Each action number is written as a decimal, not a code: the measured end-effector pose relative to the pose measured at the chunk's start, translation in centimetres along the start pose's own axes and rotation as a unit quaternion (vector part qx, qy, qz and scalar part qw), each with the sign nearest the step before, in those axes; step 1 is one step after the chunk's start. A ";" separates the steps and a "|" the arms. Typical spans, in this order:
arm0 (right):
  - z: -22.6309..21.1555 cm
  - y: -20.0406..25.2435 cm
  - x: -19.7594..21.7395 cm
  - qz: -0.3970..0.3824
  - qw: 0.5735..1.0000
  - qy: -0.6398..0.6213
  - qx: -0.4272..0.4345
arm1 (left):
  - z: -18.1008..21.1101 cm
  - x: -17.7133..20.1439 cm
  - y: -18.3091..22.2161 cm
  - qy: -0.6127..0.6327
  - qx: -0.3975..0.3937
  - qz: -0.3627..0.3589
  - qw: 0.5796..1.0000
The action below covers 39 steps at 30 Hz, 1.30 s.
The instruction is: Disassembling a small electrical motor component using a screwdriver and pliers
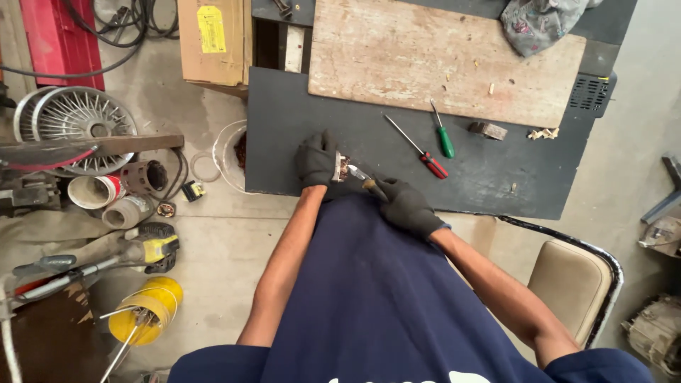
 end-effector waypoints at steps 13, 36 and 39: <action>-5.6 0.9 4.6 -0.029 0.985 0.142 -0.095 | 2.8 3.0 1.1 0.035 -0.087 0.072 0.993; -7.3 -0.6 7.6 -0.200 0.978 0.035 -0.041 | 5.8 5.5 0.9 0.013 -0.148 0.046 0.988; -6.1 -1.5 6.1 -0.176 0.972 0.107 -0.110 | 5.5 5.2 0.8 0.021 -0.148 0.039 0.988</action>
Point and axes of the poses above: each hand's wrist, its own y-axis away from the middle knuckle, its own x-axis out of the back of the hand, z = x × y, the point moved 10 cm from there along -y, towards the middle knuckle, and after that the axes turned 10 degrees about x, right-handed, at the moved point
